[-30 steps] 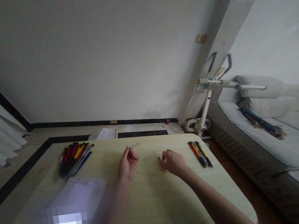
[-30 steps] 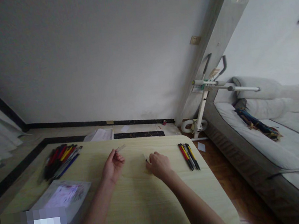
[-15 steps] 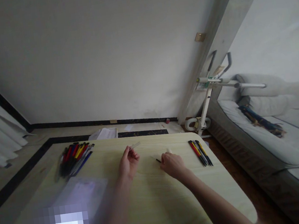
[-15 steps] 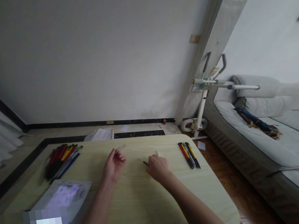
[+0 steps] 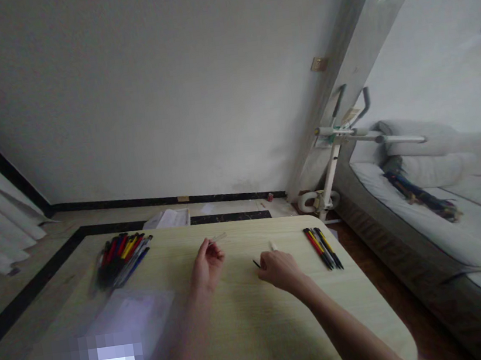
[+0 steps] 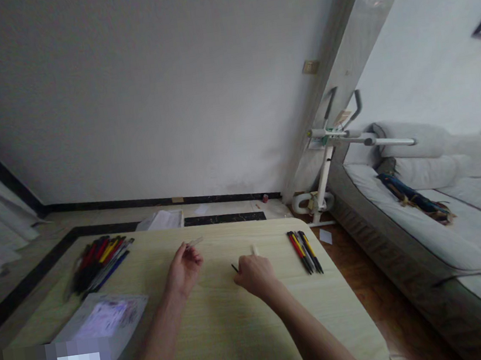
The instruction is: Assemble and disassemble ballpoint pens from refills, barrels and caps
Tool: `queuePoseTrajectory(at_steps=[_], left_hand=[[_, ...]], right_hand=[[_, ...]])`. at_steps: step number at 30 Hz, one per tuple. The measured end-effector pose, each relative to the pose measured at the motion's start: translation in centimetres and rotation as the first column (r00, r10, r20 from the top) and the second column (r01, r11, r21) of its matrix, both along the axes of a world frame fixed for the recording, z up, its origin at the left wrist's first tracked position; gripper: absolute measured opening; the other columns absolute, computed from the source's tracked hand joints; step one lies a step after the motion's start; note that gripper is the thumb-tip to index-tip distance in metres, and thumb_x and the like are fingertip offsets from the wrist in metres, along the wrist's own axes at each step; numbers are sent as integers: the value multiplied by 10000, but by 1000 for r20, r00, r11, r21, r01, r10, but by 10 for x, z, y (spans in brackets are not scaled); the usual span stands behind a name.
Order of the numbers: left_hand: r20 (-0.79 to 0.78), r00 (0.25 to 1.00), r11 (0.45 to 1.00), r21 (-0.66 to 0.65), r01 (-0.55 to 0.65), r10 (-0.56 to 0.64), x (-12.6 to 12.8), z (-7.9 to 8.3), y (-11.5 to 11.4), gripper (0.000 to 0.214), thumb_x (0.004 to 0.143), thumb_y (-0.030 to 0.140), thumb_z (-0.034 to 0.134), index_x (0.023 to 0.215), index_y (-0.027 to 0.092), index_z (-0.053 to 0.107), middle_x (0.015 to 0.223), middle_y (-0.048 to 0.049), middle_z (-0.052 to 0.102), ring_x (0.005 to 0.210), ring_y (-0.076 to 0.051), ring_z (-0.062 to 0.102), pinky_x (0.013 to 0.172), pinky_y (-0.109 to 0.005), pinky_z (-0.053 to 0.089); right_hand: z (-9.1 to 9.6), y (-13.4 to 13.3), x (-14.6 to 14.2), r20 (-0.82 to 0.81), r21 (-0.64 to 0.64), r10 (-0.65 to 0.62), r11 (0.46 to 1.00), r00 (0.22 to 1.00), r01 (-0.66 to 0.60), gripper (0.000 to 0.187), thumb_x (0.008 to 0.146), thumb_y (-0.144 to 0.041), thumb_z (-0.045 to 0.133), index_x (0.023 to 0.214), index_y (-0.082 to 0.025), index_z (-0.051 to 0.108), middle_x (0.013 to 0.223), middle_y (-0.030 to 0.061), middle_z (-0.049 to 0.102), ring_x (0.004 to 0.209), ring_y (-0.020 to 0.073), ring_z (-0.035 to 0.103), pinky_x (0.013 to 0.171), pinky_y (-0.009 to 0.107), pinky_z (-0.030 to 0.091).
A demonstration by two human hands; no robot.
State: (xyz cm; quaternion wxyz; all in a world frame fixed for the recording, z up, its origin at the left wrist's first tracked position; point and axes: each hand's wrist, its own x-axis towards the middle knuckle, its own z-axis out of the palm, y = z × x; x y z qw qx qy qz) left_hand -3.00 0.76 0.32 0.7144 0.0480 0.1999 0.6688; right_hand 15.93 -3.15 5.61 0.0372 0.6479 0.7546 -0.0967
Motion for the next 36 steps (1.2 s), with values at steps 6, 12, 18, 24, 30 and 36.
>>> queuePoseTrajectory(at_steps=[6,12,18,24,30,36], left_hand=[[-27,1000,1000,-10,2,-2,0,-1,0,94,733,205,594,695,120,580,578,-4,588,511,-74,530,468,-194,413],[-27,1000,1000,-31,-4,3,0,0,-1,85,741,197,588,724,114,594,628,-18,622,548,-82,557,482,-197,431],[-31,999,999,-51,-14,12,1,1,-1,84,747,187,585,731,106,598,634,-19,631,554,-83,564,490,-198,444],[-58,998,999,-52,1,-4,1,1,-1,101,748,203,584,703,112,592,600,-14,611,524,-83,549,484,-200,438],[-58,998,999,-42,24,-26,1,2,-1,123,748,237,588,700,125,575,577,-1,581,504,-81,522,473,-205,417],[-29,999,999,-20,39,-40,3,3,-1,149,742,236,598,652,135,534,501,43,472,442,-52,441,432,-182,365]], right_hand=[[-6,0,9,-239,-35,-22,999,971,14,123,663,-260,570,759,-201,618,721,22,639,661,147,561,532,224,297],[-18,-1,11,-545,-96,-40,995,837,-16,133,637,-149,568,767,-177,575,681,2,623,583,100,535,523,196,325],[-28,3,6,-858,-160,-107,985,503,-63,239,629,-127,537,852,-193,482,608,-41,589,496,84,493,460,178,334],[-26,12,-1,-953,-224,-179,960,243,-171,176,659,-171,529,829,-160,572,586,-31,561,430,48,386,394,160,252],[-25,18,-5,-959,-277,-284,935,-1,-220,137,695,-229,542,784,-144,602,627,2,588,395,42,357,359,173,216],[-30,18,-6,-941,-224,-276,942,-196,-250,187,659,-149,571,842,-164,604,704,18,619,428,50,384,397,189,260]])
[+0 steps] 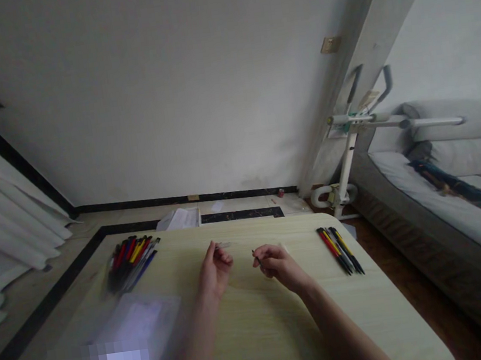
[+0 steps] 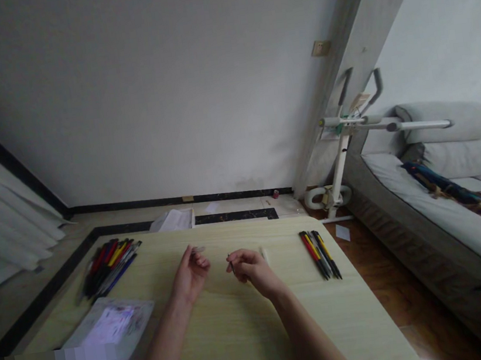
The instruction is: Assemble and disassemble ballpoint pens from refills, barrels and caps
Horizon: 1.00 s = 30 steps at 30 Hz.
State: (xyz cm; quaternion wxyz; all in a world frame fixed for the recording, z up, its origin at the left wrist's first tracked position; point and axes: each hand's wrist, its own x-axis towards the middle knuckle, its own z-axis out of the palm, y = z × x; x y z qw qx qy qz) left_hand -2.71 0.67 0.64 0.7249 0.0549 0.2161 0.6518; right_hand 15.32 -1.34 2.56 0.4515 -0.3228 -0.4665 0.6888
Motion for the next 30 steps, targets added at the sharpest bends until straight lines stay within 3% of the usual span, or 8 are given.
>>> queuePoseTrajectory(at_steps=[5,9,17,24,30], left_hand=[[-23,1000,1000,6,1,-1,2,-1,0,132,730,217,612,667,128,538,528,34,490,463,-51,456,444,-178,375],[-128,991,999,-25,-27,24,4,-1,0,117,698,208,644,711,121,567,573,15,551,484,-58,493,463,-185,401],[-322,946,999,-12,-30,24,10,0,-4,163,629,192,696,736,130,590,648,-13,616,555,-84,561,526,-203,445],[-486,874,1000,14,17,-8,15,1,-6,258,595,188,720,825,116,627,683,-27,628,606,-81,572,552,-181,448],[-573,819,999,13,42,-27,18,1,-9,240,610,216,709,816,114,641,680,-30,624,602,-79,560,573,-188,442]], right_hand=[[-3,2,1,-61,22,-87,996,994,88,215,616,-141,637,822,-173,586,697,16,622,458,54,384,417,187,263],[-3,2,4,-42,9,-221,975,974,221,189,641,-208,654,809,-171,576,655,8,603,428,48,362,397,191,236],[-5,2,11,-78,-83,-374,926,924,368,214,671,-299,657,818,-156,597,466,-66,398,401,49,312,386,190,214],[-4,3,14,-128,-48,-406,914,905,403,200,676,-319,662,741,-164,555,541,-40,501,434,60,419,413,196,316],[-4,3,17,-123,-26,-453,891,883,454,248,717,-369,623,812,-188,483,751,21,632,481,88,534,427,208,390]])
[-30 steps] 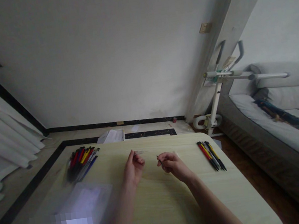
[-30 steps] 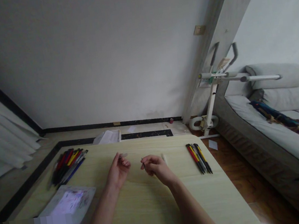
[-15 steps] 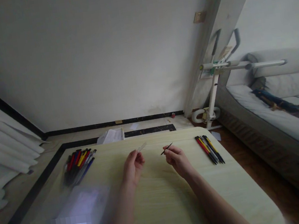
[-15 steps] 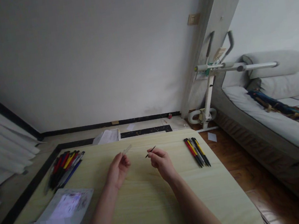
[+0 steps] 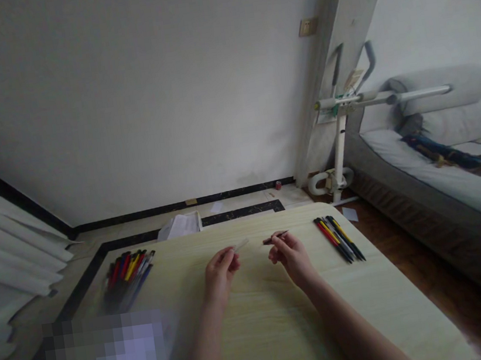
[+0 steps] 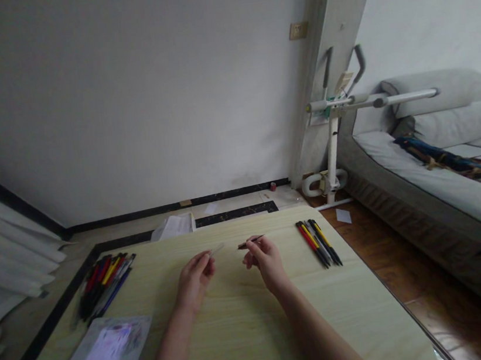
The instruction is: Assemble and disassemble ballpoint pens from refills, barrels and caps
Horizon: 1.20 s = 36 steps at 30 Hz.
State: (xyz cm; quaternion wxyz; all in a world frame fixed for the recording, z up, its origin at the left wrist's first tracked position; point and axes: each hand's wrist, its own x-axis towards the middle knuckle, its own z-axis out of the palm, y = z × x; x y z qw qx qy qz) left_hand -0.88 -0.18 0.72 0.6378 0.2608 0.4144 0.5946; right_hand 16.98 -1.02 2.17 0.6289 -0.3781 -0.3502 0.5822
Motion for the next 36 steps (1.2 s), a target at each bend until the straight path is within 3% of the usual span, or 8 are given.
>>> queuePoseTrajectory(at_steps=[5,13,22,36], left_hand=[[-48,999,999,30,16,-15,0,-3,0,223,611,249,705,779,117,640,627,-14,596,565,-79,534,545,-193,421],[-85,996,999,25,42,-39,0,-2,-1,246,599,275,707,780,120,645,644,-24,602,570,-88,534,542,-198,414],[-179,980,995,44,95,-86,-1,-4,-1,250,635,297,679,810,123,645,666,-32,609,569,-92,536,552,-209,413],[-200,976,995,34,96,-87,1,-1,-2,262,608,300,695,792,118,653,628,-36,613,536,-95,534,529,-212,415]], right_hand=[[-1,1,2,24,8,-34,999,999,33,278,746,-405,585,865,-207,430,855,58,651,490,107,577,399,199,394],[-5,3,3,53,-2,-108,994,993,108,290,735,-396,596,904,-192,479,869,64,647,468,97,564,382,199,395],[-8,3,3,70,1,-82,997,994,82,266,748,-392,583,888,-192,477,875,67,656,436,88,554,374,197,388],[-6,2,3,84,-7,-74,997,994,75,273,728,-395,597,879,-192,492,860,61,657,422,77,534,385,202,397]])
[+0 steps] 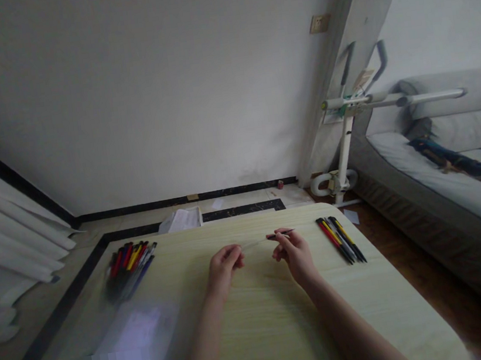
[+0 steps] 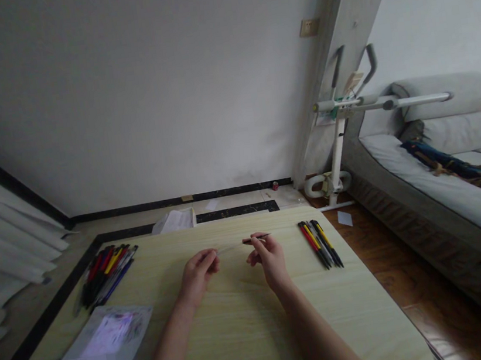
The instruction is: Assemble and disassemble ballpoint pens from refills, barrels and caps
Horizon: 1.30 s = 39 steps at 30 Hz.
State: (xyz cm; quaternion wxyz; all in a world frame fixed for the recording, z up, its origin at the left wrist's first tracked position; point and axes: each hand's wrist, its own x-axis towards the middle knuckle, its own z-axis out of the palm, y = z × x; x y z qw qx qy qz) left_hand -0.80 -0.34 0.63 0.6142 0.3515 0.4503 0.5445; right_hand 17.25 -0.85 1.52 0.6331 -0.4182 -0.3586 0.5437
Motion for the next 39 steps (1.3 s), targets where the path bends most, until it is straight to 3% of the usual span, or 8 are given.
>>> queuePoseTrajectory(at_steps=[15,28,39], left_hand=[[-4,1000,999,17,28,-28,-1,-3,1,284,636,311,677,841,119,640,662,-40,614,566,-98,538,557,-218,422],[-80,995,999,-4,51,-51,-1,1,-1,313,600,282,702,864,132,625,669,-16,610,586,-88,548,587,-205,424],[47,997,998,8,56,-56,-1,-1,-1,295,637,244,677,901,130,617,734,-33,634,617,-92,570,623,-214,435]], right_hand=[[-2,0,-1,32,-21,-4,1000,999,5,302,735,-417,583,890,-163,535,881,81,657,426,76,527,374,194,380],[-4,0,-2,56,-1,-31,1000,998,31,292,689,-393,629,835,-141,612,719,44,641,393,53,445,354,181,323],[-8,0,-1,125,-11,-18,1000,992,20,281,708,-376,623,840,-128,630,683,34,606,400,48,410,355,181,302]])
